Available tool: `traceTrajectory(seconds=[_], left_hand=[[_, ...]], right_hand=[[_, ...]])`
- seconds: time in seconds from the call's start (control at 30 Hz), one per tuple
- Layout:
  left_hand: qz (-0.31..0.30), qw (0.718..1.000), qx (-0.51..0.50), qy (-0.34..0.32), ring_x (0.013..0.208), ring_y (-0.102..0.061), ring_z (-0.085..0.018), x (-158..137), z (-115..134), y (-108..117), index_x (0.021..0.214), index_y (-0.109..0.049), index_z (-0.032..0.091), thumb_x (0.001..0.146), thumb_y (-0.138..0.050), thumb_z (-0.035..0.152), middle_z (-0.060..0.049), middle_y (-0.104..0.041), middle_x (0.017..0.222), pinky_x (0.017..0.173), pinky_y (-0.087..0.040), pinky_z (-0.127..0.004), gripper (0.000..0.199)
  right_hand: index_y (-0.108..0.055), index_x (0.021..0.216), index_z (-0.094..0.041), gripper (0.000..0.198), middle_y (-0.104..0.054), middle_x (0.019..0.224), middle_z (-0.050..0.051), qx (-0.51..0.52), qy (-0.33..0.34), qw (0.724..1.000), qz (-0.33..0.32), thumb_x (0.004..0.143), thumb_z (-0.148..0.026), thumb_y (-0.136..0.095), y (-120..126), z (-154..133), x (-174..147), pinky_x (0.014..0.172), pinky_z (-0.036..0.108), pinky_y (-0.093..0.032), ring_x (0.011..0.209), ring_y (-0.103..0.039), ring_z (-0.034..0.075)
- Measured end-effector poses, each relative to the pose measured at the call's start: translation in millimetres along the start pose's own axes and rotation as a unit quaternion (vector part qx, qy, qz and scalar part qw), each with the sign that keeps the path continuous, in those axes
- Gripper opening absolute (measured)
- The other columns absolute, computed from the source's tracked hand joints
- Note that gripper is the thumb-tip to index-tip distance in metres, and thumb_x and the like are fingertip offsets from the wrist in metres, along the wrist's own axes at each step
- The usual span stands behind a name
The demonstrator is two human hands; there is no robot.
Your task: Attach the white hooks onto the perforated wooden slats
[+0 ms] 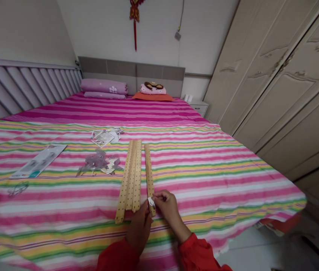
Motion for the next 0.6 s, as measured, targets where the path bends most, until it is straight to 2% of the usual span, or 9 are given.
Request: traceTrajectory(seconds=[0.17,0.33,0.43,0.6], left_hand=[[0.025,0.991,0.1,-0.086,0.097,-0.064,-0.025,-4,6,1,0.124,-0.054,0.018,0.082,-0.043,0.027,-0.011,-0.069,0.099,0.09,-0.048,-0.041,0.044],[0.058,0.969,0.185,-0.151,0.109,-0.06,-0.025,-10,-3,-4,0.127,-0.05,0.014,0.087,-0.035,0.028,-0.017,-0.062,0.121,0.093,-0.049,-0.042,0.045],[0.056,0.965,0.198,-0.165,0.115,-0.056,-0.025,-10,-8,-9,0.129,-0.049,0.014,0.088,-0.035,0.027,-0.017,-0.059,0.125,0.096,-0.047,-0.044,0.046],[0.068,0.967,0.194,-0.15,0.118,-0.054,-0.025,-7,-14,-7,0.13,-0.048,0.016,0.088,-0.036,0.026,-0.016,-0.059,0.125,0.099,-0.044,-0.044,0.046]], right_hand=[[-0.069,0.069,-0.016,0.025,-0.063,0.057,0.001,0.05,-0.033,0.998,0.005,0.062,-0.04,-0.073,-1,3,-10,0.049,0.025,-0.044,0.052,-0.054,0.014],[-0.069,0.074,-0.016,0.029,-0.059,0.054,-0.002,0.096,-0.059,0.994,-0.006,0.062,-0.042,-0.073,-4,5,-19,0.045,0.023,-0.041,0.047,-0.05,0.012],[-0.068,0.073,-0.016,0.029,-0.059,0.055,-0.002,0.097,-0.06,0.993,0.003,0.06,-0.041,-0.075,-2,7,-22,0.044,0.023,-0.04,0.048,-0.05,0.012],[-0.067,0.07,-0.016,0.025,-0.059,0.055,-0.002,0.086,-0.048,0.995,0.009,0.061,-0.038,-0.074,-2,6,-23,0.047,0.023,-0.041,0.05,-0.051,0.012]])
Point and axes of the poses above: each hand's wrist, its own x-axis towards the middle knuckle, its own y-axis out of the back of the hand, z = x × y, the point moved 10 cm from there along x, towards the middle knuckle
